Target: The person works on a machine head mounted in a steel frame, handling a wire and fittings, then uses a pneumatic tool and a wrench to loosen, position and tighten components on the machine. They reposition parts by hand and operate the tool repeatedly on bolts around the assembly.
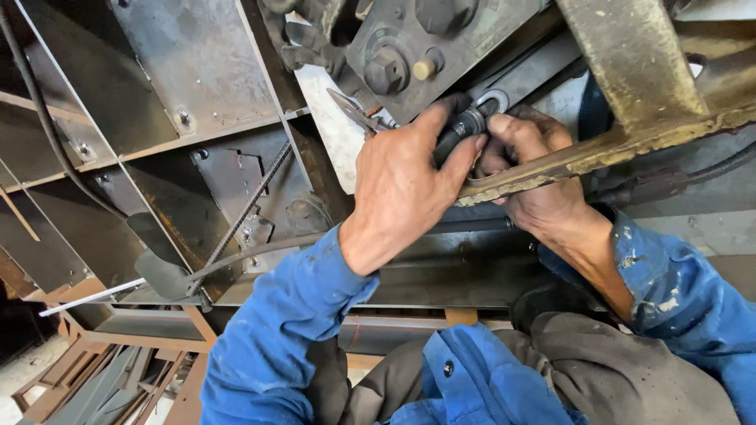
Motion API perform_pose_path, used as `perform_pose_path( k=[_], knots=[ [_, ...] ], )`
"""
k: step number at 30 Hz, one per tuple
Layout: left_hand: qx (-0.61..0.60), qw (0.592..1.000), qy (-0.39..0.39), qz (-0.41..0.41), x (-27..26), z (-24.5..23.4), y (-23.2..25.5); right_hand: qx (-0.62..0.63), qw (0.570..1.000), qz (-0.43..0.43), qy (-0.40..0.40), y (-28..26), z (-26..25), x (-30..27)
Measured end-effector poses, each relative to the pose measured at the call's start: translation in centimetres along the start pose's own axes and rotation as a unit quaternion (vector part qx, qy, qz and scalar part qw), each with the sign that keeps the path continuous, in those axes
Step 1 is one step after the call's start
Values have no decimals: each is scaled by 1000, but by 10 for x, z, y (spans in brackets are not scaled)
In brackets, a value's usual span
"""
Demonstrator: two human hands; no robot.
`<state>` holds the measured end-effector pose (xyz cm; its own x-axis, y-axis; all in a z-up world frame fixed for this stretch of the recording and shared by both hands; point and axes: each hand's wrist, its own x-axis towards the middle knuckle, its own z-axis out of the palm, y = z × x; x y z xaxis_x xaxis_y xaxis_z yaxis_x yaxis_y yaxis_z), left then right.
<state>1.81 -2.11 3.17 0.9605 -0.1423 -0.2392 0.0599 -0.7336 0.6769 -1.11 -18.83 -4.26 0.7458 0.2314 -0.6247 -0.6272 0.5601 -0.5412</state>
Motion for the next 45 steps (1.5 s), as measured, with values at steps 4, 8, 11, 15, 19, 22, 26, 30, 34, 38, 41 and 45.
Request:
perform_pose_path(
  k=[4, 8, 11, 15, 19, 22, 26, 30, 34, 38, 41, 45],
  knots=[
    [-50, 998, -33, 3, -5, -13, 7, -48, 998, 30, -8, -14, -4, -1],
    [-81, 996, -39, -5, -8, -18, 7, -148, 986, 19, -69, -25, -30, 12],
    [-80, 995, -44, -29, -4, -18, 13, -258, 964, 62, -8, -33, -28, 17],
    [-74, 995, -54, -41, 2, -21, 32, -313, 948, 58, -13, -24, -43, 18],
    [-111, 992, -48, -19, 21, -30, 69, -252, 967, 20, -24, -7, -62, 27],
    [-117, 991, -53, -37, 12, -30, 69, -128, 990, -34, -49, 2, -65, 33],
    [-70, 996, -15, 55, -16, -30, 25, -173, 983, -30, -51, -9, -102, 9],
    [115, 977, 49, 173, -38, -36, 7, -312, 946, 15, -84, -41, -118, -15],
    [206, 958, 37, 196, -40, -28, 2, -393, 918, 28, -39, -48, -150, -18],
    [221, 955, 35, 195, -44, -24, 4, -322, 944, -66, -9, -78, -142, -36],
    [224, 956, 27, 188, -38, -24, 5, -303, 949, -78, 25, -87, -153, -38],
    [232, 958, -6, 167, -31, -23, 13, -246, 960, -129, 21, -88, -166, -38]
  ],
)
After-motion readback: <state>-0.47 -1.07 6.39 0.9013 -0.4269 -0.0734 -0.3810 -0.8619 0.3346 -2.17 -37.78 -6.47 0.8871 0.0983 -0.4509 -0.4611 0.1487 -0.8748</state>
